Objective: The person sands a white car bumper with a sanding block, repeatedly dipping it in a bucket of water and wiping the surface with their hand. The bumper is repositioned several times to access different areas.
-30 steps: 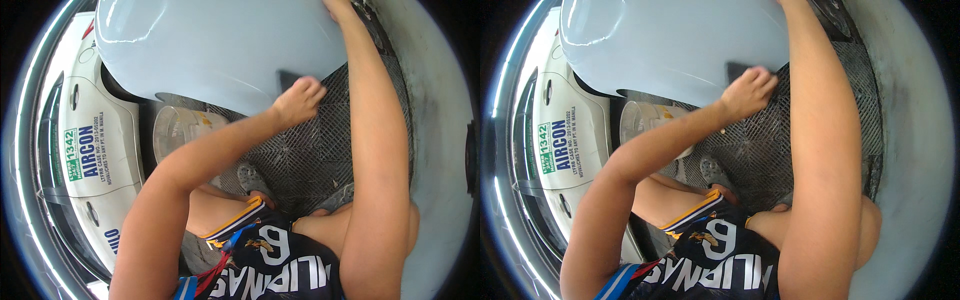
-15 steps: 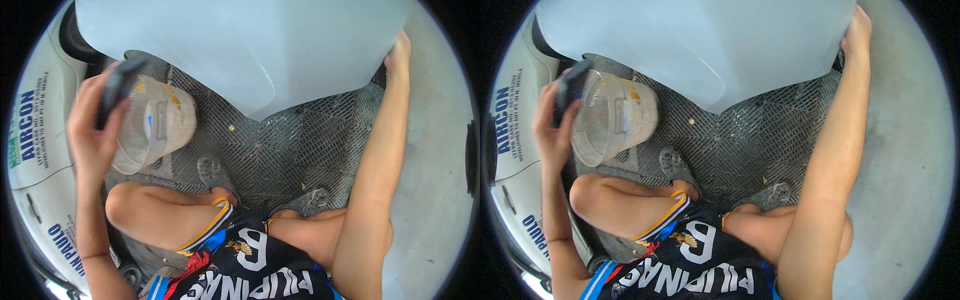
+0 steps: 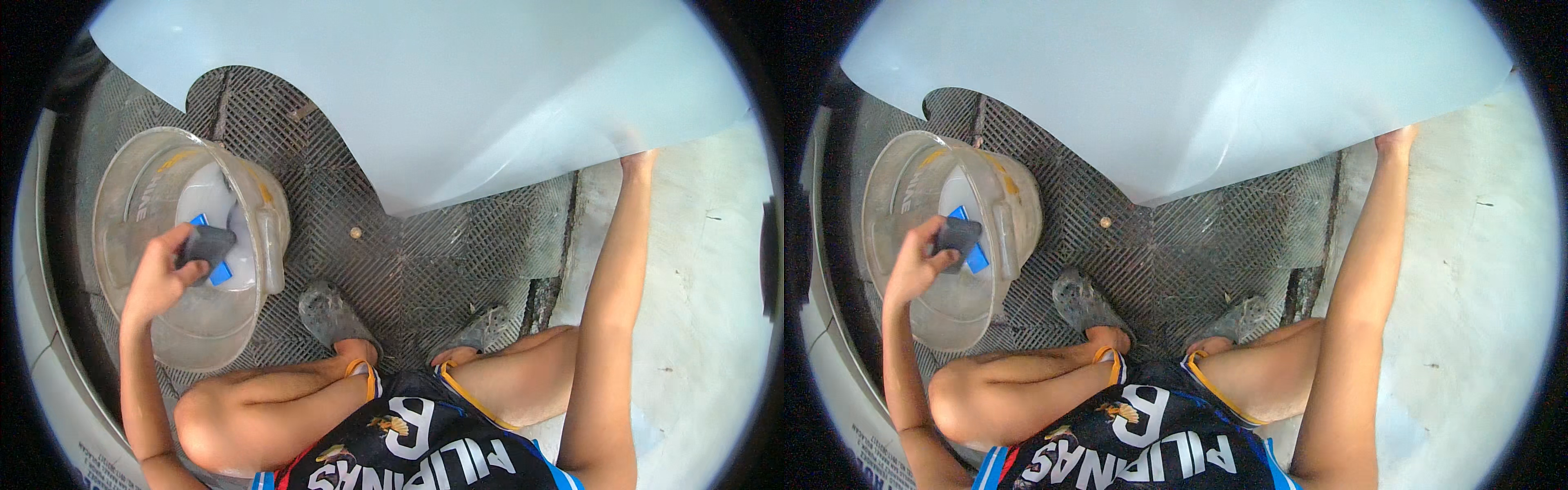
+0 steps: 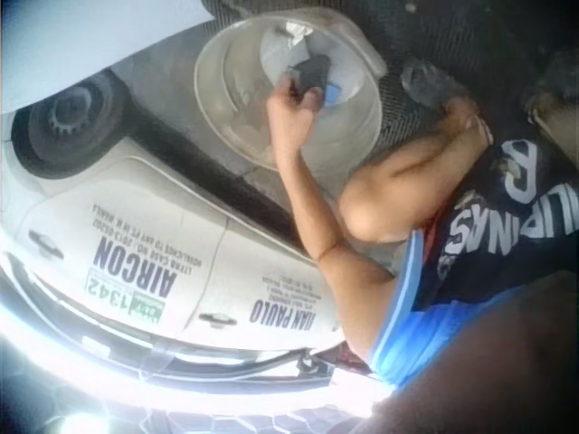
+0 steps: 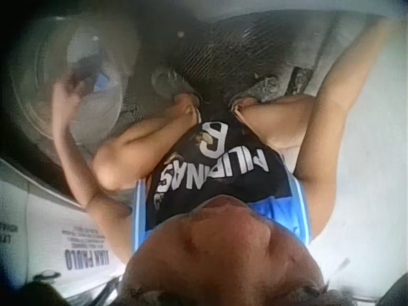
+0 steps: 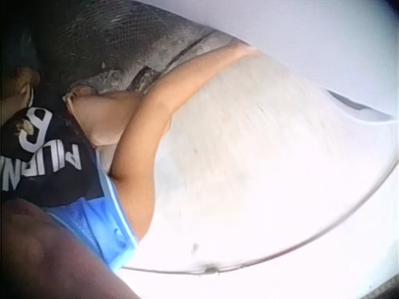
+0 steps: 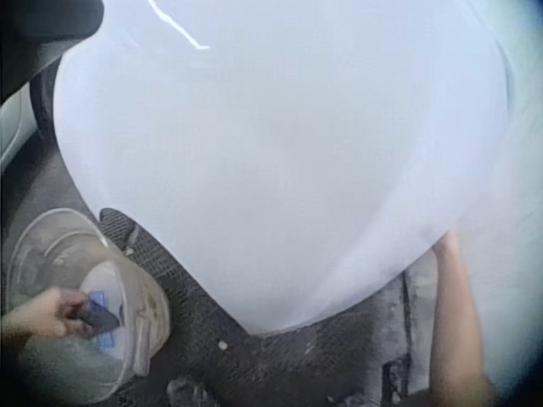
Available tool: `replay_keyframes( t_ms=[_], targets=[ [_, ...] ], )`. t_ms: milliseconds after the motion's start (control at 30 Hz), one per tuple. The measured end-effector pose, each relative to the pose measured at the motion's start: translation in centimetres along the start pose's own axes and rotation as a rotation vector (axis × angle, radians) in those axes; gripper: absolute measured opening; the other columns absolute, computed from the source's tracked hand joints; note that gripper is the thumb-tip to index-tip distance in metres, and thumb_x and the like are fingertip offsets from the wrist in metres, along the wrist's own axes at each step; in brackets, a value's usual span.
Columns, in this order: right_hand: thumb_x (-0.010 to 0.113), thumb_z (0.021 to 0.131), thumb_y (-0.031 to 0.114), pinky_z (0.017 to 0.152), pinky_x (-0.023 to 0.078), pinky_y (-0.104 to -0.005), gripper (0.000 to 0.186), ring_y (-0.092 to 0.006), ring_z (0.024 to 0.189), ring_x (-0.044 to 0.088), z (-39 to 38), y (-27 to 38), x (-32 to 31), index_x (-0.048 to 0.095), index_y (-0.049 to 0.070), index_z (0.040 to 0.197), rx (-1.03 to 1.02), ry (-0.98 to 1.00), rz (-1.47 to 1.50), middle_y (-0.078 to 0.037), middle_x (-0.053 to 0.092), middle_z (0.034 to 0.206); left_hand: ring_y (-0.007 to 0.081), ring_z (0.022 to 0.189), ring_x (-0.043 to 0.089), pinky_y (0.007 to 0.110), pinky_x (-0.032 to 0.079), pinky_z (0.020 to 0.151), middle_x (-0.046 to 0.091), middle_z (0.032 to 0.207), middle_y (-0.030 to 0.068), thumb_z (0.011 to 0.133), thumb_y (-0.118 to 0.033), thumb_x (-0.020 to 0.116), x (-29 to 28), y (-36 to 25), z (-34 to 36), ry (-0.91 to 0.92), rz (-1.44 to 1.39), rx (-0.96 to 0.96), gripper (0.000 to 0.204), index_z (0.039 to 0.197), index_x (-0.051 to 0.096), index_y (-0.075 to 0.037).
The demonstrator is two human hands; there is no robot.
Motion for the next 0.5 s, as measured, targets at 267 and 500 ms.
replay_keyframes(
  t_ms=[267,500],
  targets=[
    [0.055,0.106,0.03,0.093,0.061,-0.0451,0.056,-0.0316,0.121,0.066,-0.3,2.2,-0.5,0.043,-0.003,0.149,-0.141,0.033,-0.189,-0.021,0.059,0.14,0.0214,0.093,0.066,0.038,0.051,0.086,0.072,0.097,0.0098,0.083,-0.007,0.078,7.0,3.7,4.6,0.532,0.034,0.042,0.036,0.114,0.063,0.004],
    [0.052,0.106,0.025,0.059,0.062,-0.0325,0.036,-0.0243,0.072,0.078,-4.5,10.8,-3.2,0.063,-0.005,0.123,0.118,0.162,-1.002,-0.018,0.074,0.1,0.0249,0.122,0.062,0.041,0.044,0.111,0.066,0.137,0.0109,0.098,-0.041,0.069,9.1,12.9,8.5,0.595,-0.681,-0.484,0.062,0.146,0.056,-0.004]
  ],
)
Point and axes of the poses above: each hand's wrist, its own z-axis towards the middle knuckle, its own x-axis out of the palm, y = z × x, the point moved 5 cm from there along z, towards the middle knuckle
